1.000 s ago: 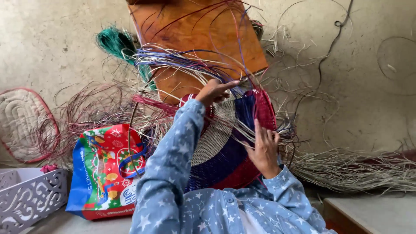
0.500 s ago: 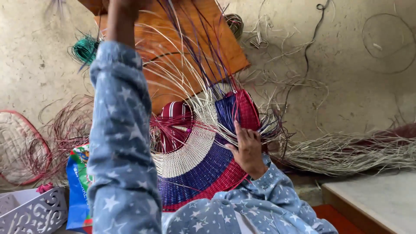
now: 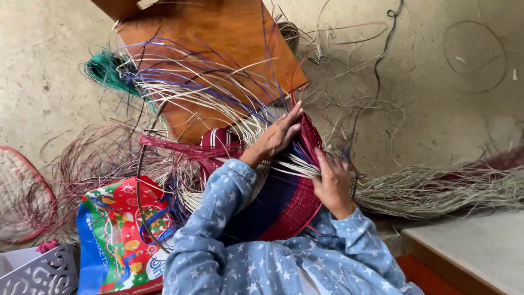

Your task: Weaving a colorful circular mat using long flexible fibers

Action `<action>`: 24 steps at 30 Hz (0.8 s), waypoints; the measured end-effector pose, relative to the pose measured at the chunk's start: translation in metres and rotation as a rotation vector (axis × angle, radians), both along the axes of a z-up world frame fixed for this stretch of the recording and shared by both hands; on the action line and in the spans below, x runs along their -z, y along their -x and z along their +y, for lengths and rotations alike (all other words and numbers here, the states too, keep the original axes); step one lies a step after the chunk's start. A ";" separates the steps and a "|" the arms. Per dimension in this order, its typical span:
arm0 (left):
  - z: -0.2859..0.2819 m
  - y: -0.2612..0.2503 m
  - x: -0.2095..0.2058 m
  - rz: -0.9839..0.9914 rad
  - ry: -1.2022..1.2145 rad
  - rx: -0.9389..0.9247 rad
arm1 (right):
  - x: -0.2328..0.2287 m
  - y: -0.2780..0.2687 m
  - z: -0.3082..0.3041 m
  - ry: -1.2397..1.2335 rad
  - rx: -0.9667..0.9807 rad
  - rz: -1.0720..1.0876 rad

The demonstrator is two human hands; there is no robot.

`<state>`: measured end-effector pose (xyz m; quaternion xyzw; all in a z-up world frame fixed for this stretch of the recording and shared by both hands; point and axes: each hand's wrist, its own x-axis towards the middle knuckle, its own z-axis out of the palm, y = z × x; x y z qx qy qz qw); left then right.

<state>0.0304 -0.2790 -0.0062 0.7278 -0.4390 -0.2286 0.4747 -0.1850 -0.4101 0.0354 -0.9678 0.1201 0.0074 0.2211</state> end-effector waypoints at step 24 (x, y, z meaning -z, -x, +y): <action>0.000 0.019 0.017 -0.355 0.080 -0.018 | -0.031 -0.017 -0.117 -0.280 -0.044 -0.159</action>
